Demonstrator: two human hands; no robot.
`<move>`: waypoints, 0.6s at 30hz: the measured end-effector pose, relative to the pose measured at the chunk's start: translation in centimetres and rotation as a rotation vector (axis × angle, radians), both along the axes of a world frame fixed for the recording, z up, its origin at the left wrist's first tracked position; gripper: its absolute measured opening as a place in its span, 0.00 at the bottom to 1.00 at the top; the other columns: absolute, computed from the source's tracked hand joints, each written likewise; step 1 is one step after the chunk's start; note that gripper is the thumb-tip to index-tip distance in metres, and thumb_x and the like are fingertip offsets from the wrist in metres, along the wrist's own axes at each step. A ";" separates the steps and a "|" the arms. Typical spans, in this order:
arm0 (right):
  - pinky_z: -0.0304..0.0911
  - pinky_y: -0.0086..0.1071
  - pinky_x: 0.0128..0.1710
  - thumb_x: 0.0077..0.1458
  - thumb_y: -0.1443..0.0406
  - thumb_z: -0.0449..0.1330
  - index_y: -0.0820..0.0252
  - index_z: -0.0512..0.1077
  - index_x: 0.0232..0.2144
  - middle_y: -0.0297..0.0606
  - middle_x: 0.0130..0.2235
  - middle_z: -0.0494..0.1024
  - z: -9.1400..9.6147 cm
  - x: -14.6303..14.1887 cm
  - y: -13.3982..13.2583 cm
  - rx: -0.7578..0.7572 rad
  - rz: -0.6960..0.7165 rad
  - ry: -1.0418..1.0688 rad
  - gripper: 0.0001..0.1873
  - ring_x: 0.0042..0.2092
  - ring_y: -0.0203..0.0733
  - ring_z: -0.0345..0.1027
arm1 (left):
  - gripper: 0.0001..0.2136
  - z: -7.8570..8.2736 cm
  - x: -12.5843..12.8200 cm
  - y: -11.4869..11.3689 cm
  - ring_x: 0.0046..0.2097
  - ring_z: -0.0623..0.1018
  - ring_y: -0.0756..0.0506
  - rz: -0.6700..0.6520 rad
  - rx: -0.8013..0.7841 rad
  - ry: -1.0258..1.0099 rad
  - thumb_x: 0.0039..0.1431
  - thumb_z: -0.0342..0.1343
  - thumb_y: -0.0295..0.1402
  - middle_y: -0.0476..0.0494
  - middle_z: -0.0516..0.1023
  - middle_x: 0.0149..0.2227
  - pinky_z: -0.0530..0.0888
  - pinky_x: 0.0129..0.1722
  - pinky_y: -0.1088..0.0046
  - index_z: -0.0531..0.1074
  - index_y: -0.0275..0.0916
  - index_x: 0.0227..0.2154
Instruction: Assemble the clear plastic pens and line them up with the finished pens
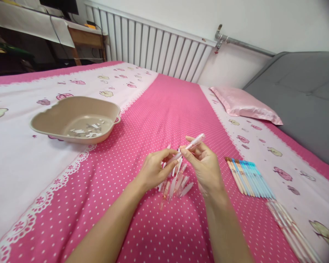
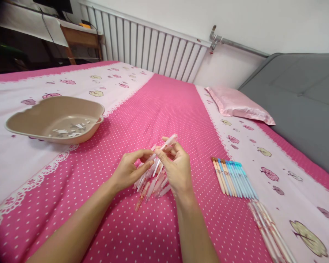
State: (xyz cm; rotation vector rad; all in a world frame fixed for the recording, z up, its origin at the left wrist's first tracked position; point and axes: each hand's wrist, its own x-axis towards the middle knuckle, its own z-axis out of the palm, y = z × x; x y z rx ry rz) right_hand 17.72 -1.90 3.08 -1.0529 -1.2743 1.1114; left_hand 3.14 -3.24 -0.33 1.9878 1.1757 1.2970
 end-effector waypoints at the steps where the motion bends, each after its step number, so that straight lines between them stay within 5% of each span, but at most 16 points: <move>1: 0.66 0.37 0.41 0.44 0.59 0.66 0.57 0.70 0.45 0.33 0.31 0.74 0.0 0.0 0.0 0.009 -0.015 -0.020 0.24 0.36 0.38 0.70 | 0.10 -0.1 0.0 0.0 0.31 0.74 0.50 0.008 0.014 -0.002 0.59 0.51 0.35 0.47 0.76 0.30 0.70 0.34 0.72 0.70 0.37 0.40; 10: 0.64 0.40 0.42 0.42 0.57 0.67 0.56 0.70 0.43 0.32 0.30 0.72 -0.2 -0.1 0.0 0.033 -0.095 -0.130 0.24 0.35 0.39 0.68 | 0.09 -0.1 0.1 0.0 0.29 0.72 0.50 0.049 0.068 -0.005 0.58 0.53 0.34 0.47 0.75 0.28 0.69 0.31 0.73 0.72 0.37 0.39; 18: 0.61 0.39 0.52 0.51 0.61 0.61 0.52 0.63 0.53 0.39 0.49 0.74 0.4 0.0 -0.3 0.014 0.097 0.059 0.26 0.53 0.40 0.65 | 0.12 0.4 -0.2 -0.1 0.33 0.74 0.48 -0.019 -0.060 0.003 0.62 0.48 0.35 0.45 0.77 0.32 0.70 0.35 0.72 0.71 0.36 0.43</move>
